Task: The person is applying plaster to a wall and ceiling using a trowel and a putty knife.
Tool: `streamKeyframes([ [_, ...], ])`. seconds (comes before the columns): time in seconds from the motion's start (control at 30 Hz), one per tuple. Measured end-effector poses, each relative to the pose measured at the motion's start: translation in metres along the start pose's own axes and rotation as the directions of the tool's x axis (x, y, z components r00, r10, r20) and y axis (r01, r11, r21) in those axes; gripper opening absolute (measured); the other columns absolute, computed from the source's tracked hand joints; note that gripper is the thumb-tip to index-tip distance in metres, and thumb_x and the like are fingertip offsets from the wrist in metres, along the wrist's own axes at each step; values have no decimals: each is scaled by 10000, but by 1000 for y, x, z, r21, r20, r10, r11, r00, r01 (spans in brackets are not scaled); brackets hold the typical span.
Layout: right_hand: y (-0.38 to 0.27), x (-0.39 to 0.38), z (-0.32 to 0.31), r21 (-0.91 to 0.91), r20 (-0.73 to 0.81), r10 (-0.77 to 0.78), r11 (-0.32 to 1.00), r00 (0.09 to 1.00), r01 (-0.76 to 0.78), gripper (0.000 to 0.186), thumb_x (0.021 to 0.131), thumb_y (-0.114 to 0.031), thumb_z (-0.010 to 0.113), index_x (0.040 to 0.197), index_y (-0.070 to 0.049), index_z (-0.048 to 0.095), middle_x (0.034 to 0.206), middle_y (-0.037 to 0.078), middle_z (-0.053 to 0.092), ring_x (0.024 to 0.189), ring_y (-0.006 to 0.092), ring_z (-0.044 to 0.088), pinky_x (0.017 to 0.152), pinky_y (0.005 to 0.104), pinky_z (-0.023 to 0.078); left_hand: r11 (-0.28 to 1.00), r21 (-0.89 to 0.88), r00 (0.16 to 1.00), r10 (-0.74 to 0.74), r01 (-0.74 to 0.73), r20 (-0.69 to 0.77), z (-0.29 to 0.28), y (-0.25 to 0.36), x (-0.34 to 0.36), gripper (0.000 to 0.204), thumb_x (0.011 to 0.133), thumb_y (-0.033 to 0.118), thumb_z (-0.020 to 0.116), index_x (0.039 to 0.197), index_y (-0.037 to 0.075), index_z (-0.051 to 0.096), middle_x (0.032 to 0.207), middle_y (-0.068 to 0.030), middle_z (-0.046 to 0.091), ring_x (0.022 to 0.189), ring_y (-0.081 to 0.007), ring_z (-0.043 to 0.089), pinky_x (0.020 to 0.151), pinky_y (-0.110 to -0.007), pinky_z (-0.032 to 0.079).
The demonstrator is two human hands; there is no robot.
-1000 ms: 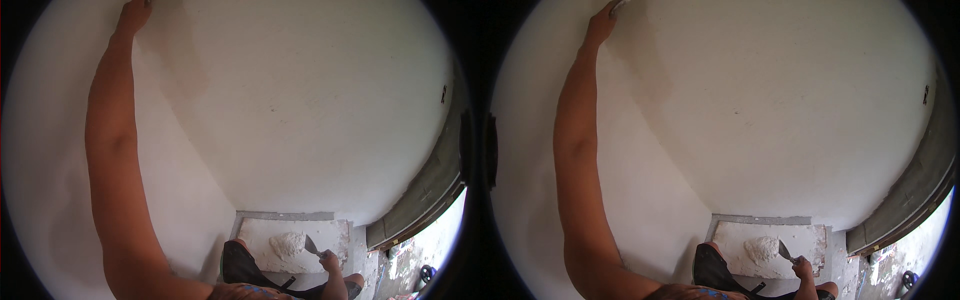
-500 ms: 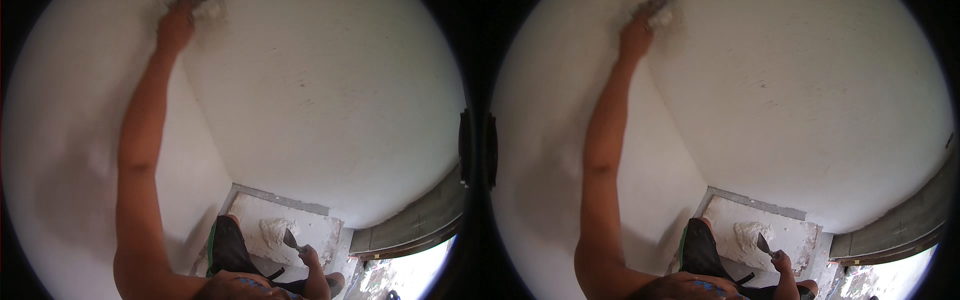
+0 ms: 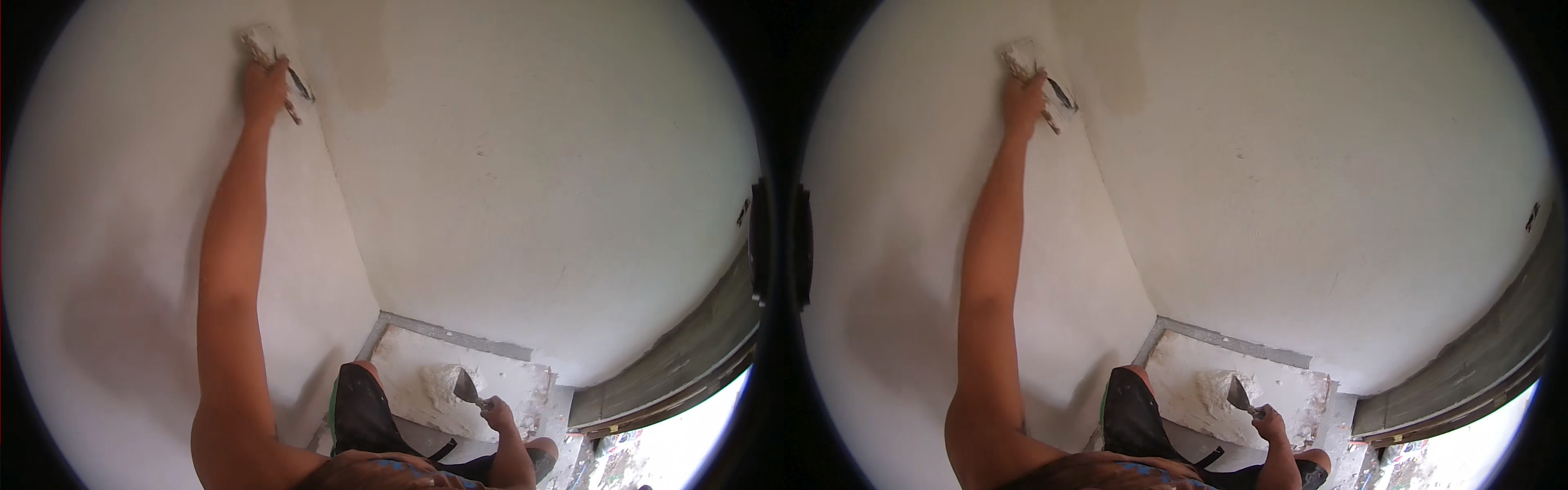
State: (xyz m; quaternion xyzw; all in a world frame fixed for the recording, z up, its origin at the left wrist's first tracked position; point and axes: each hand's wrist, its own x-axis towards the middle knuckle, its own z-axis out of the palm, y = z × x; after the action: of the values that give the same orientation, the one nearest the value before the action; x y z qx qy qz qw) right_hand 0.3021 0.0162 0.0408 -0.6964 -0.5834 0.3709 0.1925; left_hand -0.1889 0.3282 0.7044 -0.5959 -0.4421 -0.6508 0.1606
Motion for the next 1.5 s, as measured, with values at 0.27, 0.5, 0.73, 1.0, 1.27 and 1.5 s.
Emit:
streamKeyframes([
  [0.27,24,-6,1,-37,-38,55,998,998,-57,411,727,-253,720,1076,-54,633,1025,194,700,998,377,663,874,453,526,944,329,989,-46,-3,141,15,4,64,542,891,451,604,939,-84,671,923,-282,687,924,-430,667,826,-482,512],
  [0.5,32,-4,1,-6,-64,26,1000,998,-26,420,725,-256,718,1075,-45,622,1016,206,694,985,393,659,859,461,527,901,434,987,-58,-11,147,63,30,59,681,931,604,415,1061,-5,691,1106,-254,673,1090,-435,616,946,-497,466],
  [0.73,32,5,1,5,-22,13,1000,1000,-13,431,719,-239,744,1080,-37,623,1016,201,695,978,389,660,849,447,531,865,500,956,-177,38,233,123,129,19,507,949,480,420,1314,187,614,1286,-144,632,1199,-385,571,1013,-474,441],
  [1.0,14,15,-4,83,-146,-18,996,989,31,388,723,-198,736,1053,-16,642,971,204,692,936,364,665,837,433,524,981,180,996,55,-66,67,-6,215,50,483,1001,292,562,1363,-24,514,1270,-191,620,1088,-306,628,926,-384,504],
  [1.27,22,-20,-6,-24,-122,109,993,986,-113,394,713,-217,738,1051,-40,637,991,199,705,969,384,669,860,455,530,759,410,858,494,-505,142,24,155,141,460,1021,185,514,1459,69,438,1464,-162,486,1328,-321,487,1126,-410,380],
  [1.5,24,-31,-3,-1,-123,145,989,982,-146,407,721,-227,731,1072,-45,632,997,212,700,976,395,663,852,458,530,881,403,932,103,-248,348,45,127,94,510,970,-10,484,1460,127,449,1483,-143,469,1336,-303,482,1146,-385,373],
])
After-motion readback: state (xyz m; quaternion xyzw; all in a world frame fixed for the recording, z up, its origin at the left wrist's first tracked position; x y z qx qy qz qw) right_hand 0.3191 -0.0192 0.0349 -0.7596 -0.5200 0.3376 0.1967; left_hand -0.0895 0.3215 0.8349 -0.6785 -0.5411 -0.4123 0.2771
